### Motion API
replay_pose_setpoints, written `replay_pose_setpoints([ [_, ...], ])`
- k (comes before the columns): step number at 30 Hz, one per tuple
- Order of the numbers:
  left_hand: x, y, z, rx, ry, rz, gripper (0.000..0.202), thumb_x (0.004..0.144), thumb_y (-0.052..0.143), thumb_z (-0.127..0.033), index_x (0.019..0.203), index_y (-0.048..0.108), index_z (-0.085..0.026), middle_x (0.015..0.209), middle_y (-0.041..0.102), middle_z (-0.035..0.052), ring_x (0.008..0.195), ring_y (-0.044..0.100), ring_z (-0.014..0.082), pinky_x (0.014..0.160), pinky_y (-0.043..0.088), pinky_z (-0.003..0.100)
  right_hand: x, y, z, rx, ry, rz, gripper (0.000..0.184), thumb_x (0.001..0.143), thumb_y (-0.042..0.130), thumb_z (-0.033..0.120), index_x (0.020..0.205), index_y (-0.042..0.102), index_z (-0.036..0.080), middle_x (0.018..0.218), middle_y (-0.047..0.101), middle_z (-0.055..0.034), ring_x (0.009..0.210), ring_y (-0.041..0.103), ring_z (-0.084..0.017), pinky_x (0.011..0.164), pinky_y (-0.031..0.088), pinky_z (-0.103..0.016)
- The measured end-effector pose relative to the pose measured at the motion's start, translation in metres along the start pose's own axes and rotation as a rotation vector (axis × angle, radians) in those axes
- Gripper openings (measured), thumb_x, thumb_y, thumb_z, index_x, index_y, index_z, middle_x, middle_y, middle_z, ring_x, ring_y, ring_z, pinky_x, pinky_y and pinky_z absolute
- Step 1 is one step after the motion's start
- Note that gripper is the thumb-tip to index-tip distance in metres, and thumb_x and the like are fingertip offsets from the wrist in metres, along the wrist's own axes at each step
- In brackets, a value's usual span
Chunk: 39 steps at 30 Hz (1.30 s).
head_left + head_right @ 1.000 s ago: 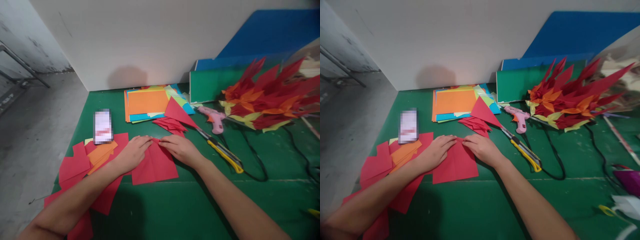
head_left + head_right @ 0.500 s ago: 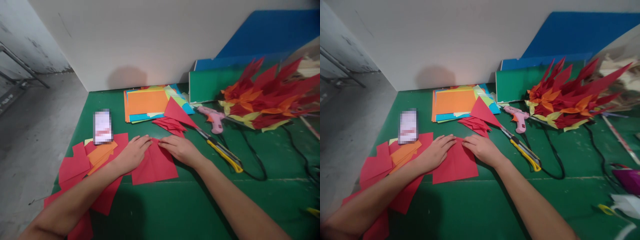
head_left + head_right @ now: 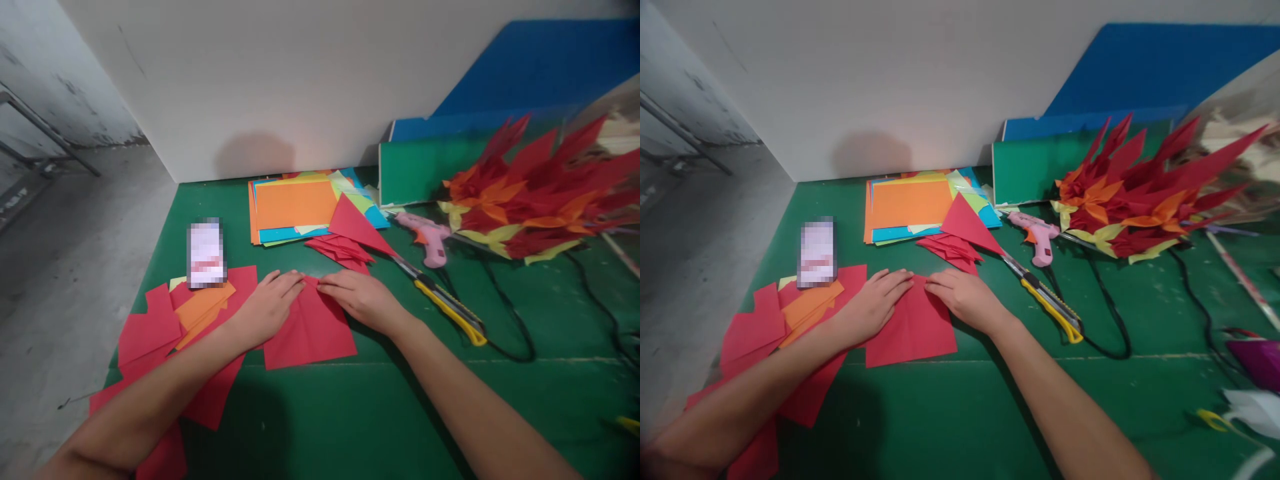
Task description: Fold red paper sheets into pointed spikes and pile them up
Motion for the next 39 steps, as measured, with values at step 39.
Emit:
replay_pose_setpoints([
  [39,0.001,-0.012,0.005,0.064,-0.141,-0.060,0.053,0.084,0.043,-0.011,0.135,0.047,-0.022,0.132,0.055,0.0060,0.128,0.040,0.0296,0.113,0.012,0.061,-0.004,0.003,-0.023,-0.060,0.192,0.076,0.039,0.082,0.038,0.001,0.092,0.074,0.014,0.078,0.064,-0.0097,0.074,0.052,-0.019,0.068,0.046,-0.032],
])
Point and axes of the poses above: each hand's wrist, its own x-axis towards the middle knuckle, its own y-axis out of the palm, z = x × y, the point moved 9 cm from there along x, towards the middle knuckle
